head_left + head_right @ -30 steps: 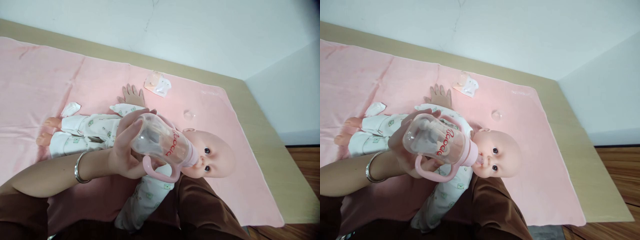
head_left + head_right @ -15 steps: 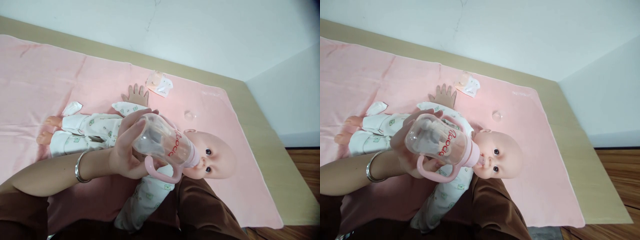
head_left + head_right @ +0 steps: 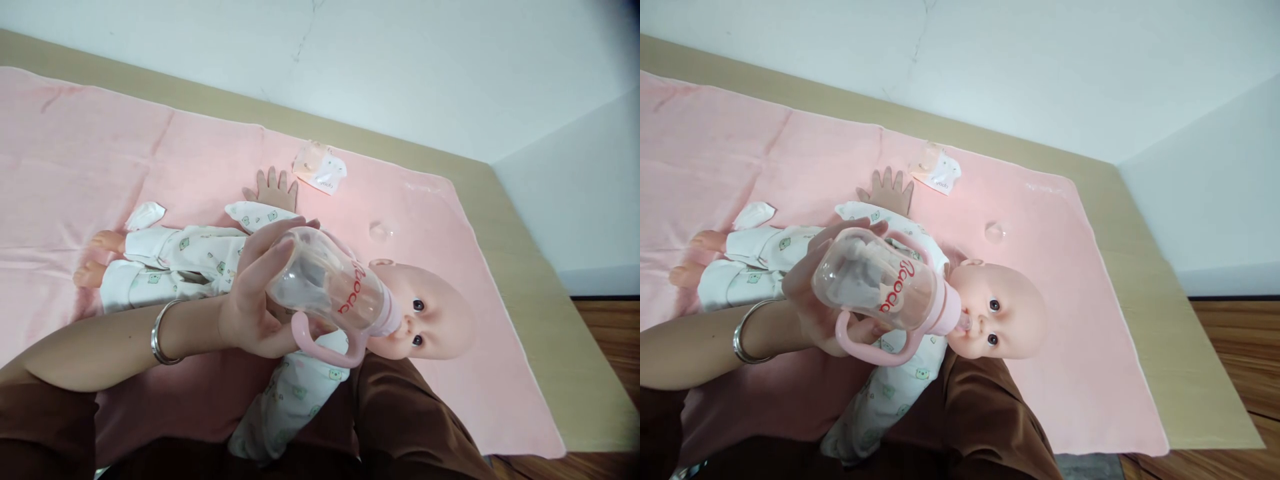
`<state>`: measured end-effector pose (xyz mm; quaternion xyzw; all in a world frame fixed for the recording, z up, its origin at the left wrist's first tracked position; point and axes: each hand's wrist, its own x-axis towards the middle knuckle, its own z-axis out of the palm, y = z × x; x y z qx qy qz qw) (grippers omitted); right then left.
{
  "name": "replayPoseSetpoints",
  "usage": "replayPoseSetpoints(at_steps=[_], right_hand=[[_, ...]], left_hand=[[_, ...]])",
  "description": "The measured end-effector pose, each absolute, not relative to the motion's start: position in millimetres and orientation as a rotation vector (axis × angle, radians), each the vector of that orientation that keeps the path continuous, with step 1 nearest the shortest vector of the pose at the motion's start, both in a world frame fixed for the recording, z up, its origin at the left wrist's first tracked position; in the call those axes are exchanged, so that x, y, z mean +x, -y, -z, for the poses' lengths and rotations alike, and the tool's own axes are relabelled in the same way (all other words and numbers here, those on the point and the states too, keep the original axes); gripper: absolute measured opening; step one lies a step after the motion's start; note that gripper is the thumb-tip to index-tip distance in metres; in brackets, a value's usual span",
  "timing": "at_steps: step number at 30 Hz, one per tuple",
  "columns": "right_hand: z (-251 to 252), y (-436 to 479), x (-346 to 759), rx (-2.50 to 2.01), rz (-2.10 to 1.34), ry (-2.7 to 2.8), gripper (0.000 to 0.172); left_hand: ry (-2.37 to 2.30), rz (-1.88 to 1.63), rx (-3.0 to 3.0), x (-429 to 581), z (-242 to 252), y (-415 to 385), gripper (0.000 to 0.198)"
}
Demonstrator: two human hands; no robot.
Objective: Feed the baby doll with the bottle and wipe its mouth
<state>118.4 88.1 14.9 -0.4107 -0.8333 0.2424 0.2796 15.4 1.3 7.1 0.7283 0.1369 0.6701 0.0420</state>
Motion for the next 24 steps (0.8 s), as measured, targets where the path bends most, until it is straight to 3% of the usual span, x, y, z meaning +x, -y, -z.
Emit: replayPoseSetpoints(at_steps=[2, 4, 9, 17, 24], right_hand=[[-28.6, -60.6, 127.3, -1.077, -0.641, 2.226, 0.078], [-41.7, -37.4, 131.9, -1.063, -0.616, 2.163, 0.071], [-51.7, -16.0, 138.3, -1.086, -0.615, 2.238, 0.084], [-1.3, 16.1, 207.2, -1.234, -0.507, 2.237, 0.085], [36.8, 22.4, 221.9, -1.3, -0.58, 2.317, 0.101]], left_hand=[[-0.437, -2.036, 2.231, 15.0, -7.6, -0.6, 0.113], [-0.449, -2.038, 2.218, 15.2, -7.1, -1.4, 0.111], [-0.328, -2.167, 2.223, 18.4, -3.1, -9.0, 0.121], [-0.344, -2.169, 2.213, 17.6, -1.9, -9.9, 0.125], [-0.327, -2.23, 2.151, 21.8, -0.7, -10.4, 0.114]])
